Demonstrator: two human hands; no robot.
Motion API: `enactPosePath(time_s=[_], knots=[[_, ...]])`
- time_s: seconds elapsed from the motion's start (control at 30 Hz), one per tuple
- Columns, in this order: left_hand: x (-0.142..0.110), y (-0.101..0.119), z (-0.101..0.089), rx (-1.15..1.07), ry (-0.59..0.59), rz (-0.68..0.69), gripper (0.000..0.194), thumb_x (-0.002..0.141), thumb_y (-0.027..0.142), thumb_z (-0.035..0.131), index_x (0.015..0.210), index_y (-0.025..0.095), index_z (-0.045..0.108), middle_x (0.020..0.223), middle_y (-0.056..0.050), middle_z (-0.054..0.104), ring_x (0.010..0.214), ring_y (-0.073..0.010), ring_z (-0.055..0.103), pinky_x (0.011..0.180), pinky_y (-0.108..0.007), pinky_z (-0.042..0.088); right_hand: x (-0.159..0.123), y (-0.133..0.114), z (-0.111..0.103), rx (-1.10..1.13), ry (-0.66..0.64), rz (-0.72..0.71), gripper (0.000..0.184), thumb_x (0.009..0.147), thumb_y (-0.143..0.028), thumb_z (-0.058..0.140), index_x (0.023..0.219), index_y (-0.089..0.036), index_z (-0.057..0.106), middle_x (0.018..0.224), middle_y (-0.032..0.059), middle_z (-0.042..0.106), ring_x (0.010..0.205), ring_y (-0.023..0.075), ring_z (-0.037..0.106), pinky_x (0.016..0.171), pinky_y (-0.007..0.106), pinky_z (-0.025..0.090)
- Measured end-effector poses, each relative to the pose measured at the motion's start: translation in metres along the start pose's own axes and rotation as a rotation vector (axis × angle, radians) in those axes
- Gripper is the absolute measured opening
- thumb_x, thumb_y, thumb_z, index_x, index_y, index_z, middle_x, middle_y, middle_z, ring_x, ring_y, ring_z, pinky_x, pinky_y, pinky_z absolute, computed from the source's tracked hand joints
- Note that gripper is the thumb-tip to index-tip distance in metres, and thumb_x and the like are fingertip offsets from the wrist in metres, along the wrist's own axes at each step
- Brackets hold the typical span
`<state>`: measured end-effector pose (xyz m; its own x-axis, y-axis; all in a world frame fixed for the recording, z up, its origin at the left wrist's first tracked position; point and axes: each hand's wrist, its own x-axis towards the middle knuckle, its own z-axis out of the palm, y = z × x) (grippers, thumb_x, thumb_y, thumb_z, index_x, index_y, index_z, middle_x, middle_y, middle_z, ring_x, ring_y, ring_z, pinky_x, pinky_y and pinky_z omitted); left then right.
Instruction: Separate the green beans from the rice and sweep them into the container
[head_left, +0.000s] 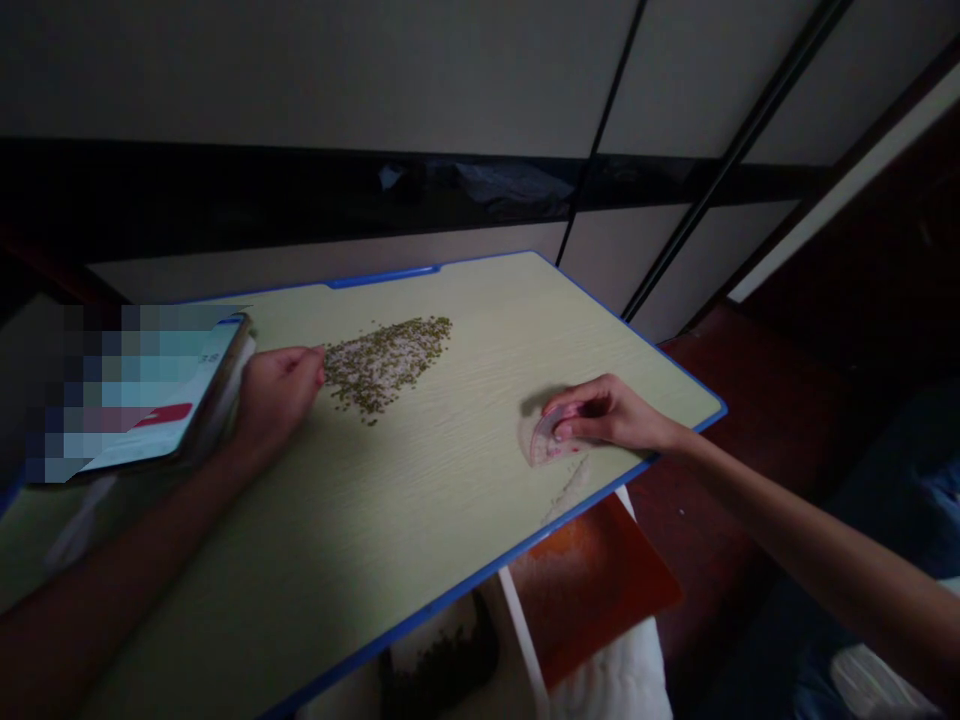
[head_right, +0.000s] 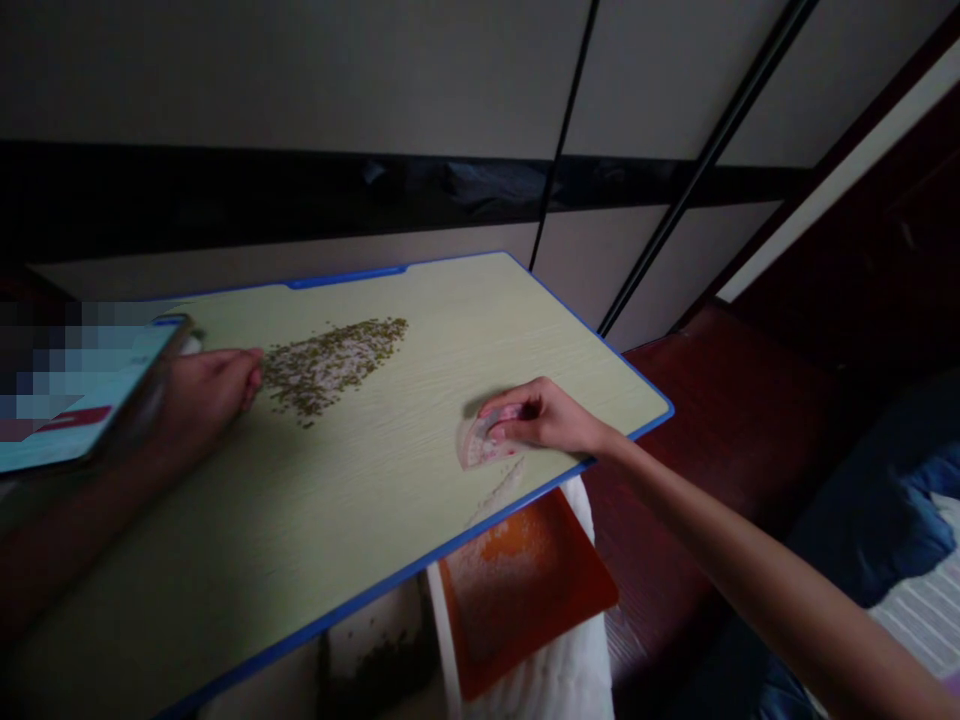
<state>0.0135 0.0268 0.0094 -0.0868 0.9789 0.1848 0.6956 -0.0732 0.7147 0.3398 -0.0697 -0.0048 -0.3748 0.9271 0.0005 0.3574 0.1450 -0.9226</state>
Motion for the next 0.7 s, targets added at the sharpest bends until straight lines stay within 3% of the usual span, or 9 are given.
enactPosePath(time_s=[0.13, 0.33, 0.47, 0.7], knots=[[-0.006, 0.004, -0.001, 0.190, -0.042, 0.138, 0.031, 0.076, 0.031, 0.043, 0.048, 0.018, 0.038, 0.044, 0.004, 0.033, 0.049, -0.0104, 0.034, 0.052, -0.023, 0.021, -0.001, 0.000, 0.000, -0.020, -0.004, -0.010, 0.027, 0.070, -0.027, 0.067, 0.090, -0.009, 0.067, 0.056, -0.0030, 0.048, 0.049, 0.0056, 0.036, 0.044, 0.020, 0.029], [-0.022, 0.018, -0.007, 0.416, -0.139, 0.225, 0.033, 0.075, 0.035, 0.043, 0.047, 0.019, 0.037, 0.044, 0.002, 0.036, 0.047, -0.0129, 0.033, 0.052, -0.027, 0.015, -0.001, 0.005, 0.000, -0.018, -0.024, -0.045, 0.030, 0.071, -0.031, 0.065, 0.092, -0.010, 0.066, 0.057, -0.0032, 0.047, 0.049, 0.0056, 0.036, 0.045, 0.020, 0.030], [-0.046, 0.029, -0.015, 0.677, -0.200, 0.319, 0.029, 0.079, 0.036, 0.038, 0.056, 0.020, 0.049, 0.060, -0.004, 0.055, 0.056, -0.0168, 0.046, 0.053, -0.027, 0.018, -0.001, 0.006, 0.001, -0.014, -0.022, -0.061, 0.029, 0.071, -0.033, 0.065, 0.091, -0.011, 0.067, 0.058, -0.0024, 0.049, 0.051, 0.0067, 0.038, 0.046, 0.020, 0.032], [-0.098, 0.030, -0.020, 0.664, -0.296, 0.173, 0.034, 0.081, 0.034, 0.033, 0.054, 0.020, 0.048, 0.057, -0.003, 0.058, 0.055, -0.0162, 0.051, 0.053, -0.026, 0.025, 0.000, 0.008, 0.001, -0.011, -0.020, -0.101, 0.031, 0.072, -0.035, 0.064, 0.091, -0.011, 0.067, 0.058, -0.0026, 0.047, 0.052, 0.0072, 0.038, 0.048, 0.021, 0.033]])
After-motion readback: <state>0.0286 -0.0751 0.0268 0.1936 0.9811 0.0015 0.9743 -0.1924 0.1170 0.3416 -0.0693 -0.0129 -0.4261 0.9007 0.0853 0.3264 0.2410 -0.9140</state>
